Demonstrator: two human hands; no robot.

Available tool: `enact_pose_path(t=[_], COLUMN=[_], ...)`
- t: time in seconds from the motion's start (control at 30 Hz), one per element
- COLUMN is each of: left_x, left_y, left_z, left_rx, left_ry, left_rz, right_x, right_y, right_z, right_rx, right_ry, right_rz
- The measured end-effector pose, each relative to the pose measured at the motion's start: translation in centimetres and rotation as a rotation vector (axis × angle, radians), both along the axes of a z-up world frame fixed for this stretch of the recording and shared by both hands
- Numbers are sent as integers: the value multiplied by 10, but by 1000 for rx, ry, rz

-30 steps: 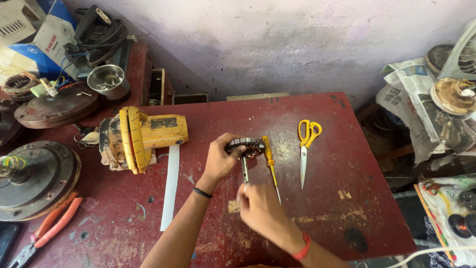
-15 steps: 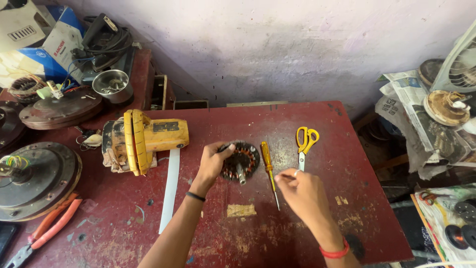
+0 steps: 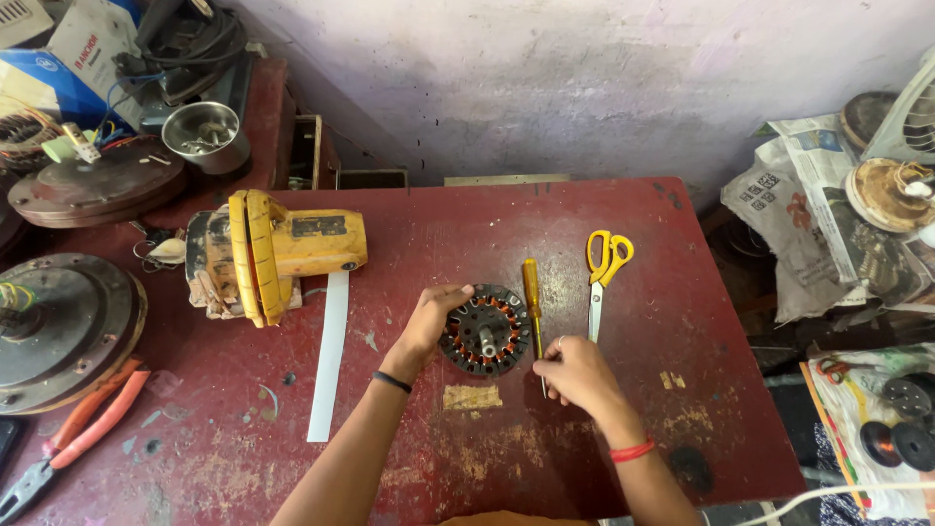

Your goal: The person uses a yellow-handled screwdriver to adjust and tighten copper windings on a circular motor rotor placed on a red workbench. They repeatedly rotate the rotor and apply pressure with the screwdriver to secure the windings in place.

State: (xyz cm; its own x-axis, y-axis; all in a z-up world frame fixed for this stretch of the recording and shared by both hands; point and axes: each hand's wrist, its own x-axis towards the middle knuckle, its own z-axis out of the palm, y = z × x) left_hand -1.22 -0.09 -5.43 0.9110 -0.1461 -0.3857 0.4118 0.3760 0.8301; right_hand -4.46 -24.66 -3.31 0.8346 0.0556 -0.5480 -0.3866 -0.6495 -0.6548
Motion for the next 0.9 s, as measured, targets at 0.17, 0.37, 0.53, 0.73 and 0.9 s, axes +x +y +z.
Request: enact_pose_path(t=[0.17,0.37,0.53,0.73,0.9], left_x=[1,1,0,1,4], left_y=[-2,-7,-7,-6,-9], left_z=[-13,-26,-27,-22,-24], left_rx=[91,143,174,182,182], left_ry=[-174,-202,-227,-171,-191], left_rz=[-92,-26,-27,-13,-22], right_x=[23,50,51,48,44], right_y=[-15,12,42,54,53], right_z=[1,2,-5,-2,-2], right_rx=[462,822,608,456,398], right_ry=[-91,-522,-725,-861,-845], right_rz=[-204,-192,23,31,-7])
